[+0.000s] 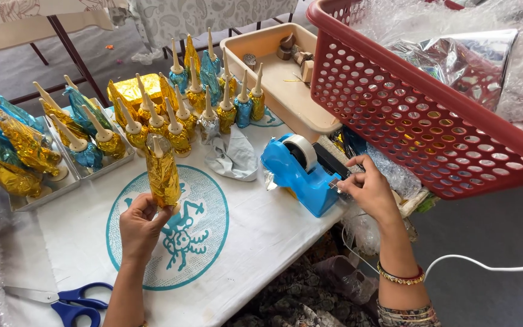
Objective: The person picks up a wooden bird-shaped object from a box, wipes it with a cloth, and then wraps it in gold foil. They use tape to secure the foil and place the finished decoration on a tray with other wrapped items.
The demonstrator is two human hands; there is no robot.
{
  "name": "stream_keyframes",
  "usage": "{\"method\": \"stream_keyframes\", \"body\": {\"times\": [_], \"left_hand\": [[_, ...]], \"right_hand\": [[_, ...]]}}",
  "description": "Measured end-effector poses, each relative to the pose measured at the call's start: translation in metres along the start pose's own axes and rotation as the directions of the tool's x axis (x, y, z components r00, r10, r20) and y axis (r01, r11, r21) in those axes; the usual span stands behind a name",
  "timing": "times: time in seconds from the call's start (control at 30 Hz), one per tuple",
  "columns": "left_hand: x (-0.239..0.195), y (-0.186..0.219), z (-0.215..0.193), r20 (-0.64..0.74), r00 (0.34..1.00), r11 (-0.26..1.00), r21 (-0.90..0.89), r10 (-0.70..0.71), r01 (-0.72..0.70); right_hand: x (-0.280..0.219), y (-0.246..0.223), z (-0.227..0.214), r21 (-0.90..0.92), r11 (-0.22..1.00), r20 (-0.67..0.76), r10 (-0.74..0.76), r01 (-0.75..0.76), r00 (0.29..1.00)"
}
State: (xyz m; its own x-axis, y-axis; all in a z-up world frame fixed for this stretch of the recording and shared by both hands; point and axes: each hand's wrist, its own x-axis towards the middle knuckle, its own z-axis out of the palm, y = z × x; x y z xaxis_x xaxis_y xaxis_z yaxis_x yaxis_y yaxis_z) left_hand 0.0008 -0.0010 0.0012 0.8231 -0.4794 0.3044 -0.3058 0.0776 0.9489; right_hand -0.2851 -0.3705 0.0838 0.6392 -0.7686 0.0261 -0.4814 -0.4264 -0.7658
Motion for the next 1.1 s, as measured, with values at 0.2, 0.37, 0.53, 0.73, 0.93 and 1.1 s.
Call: {"method": "stream_keyframes", "body": {"times": [0.2,0.37,0.53,0.73,0.93,1.1], "left_hand": [[0.000,-0.002,0.001,0.003,1.000,0.999,-0.036,-0.011,0.011],[-0.001,-0.025,-0.005,-0.017,0.986,0.986,-0.025,-0.168,0.168],[0.002,-0.006,0.000,0.061,0.988,0.982,-0.121,-0.141,0.147],[0.003,-0.021,0.005,0.165,0.985,0.930,-0.353,-0.043,0.100],[0.001,-0.026,0.007,0.218,0.976,0.901,-0.427,0.022,0.075],[0.003,-0.019,0.006,0.232,0.973,0.876,-0.468,-0.002,0.114]], "right_hand": [[0.001,0.019,0.008,0.120,0.993,0.011,-0.006,0.005,1.000],[0.001,0.032,0.017,0.062,0.998,-0.045,-0.002,0.005,0.999],[-0.028,0.015,0.027,0.010,0.985,-0.278,-0.163,0.173,0.947],[-0.048,-0.040,0.096,0.394,0.725,-0.181,-0.542,0.565,0.821],[-0.020,-0.112,0.181,0.698,0.682,0.311,-0.563,0.218,0.766],[-0.006,-0.135,0.209,0.776,0.614,0.378,-0.636,0.145,0.672]]}}
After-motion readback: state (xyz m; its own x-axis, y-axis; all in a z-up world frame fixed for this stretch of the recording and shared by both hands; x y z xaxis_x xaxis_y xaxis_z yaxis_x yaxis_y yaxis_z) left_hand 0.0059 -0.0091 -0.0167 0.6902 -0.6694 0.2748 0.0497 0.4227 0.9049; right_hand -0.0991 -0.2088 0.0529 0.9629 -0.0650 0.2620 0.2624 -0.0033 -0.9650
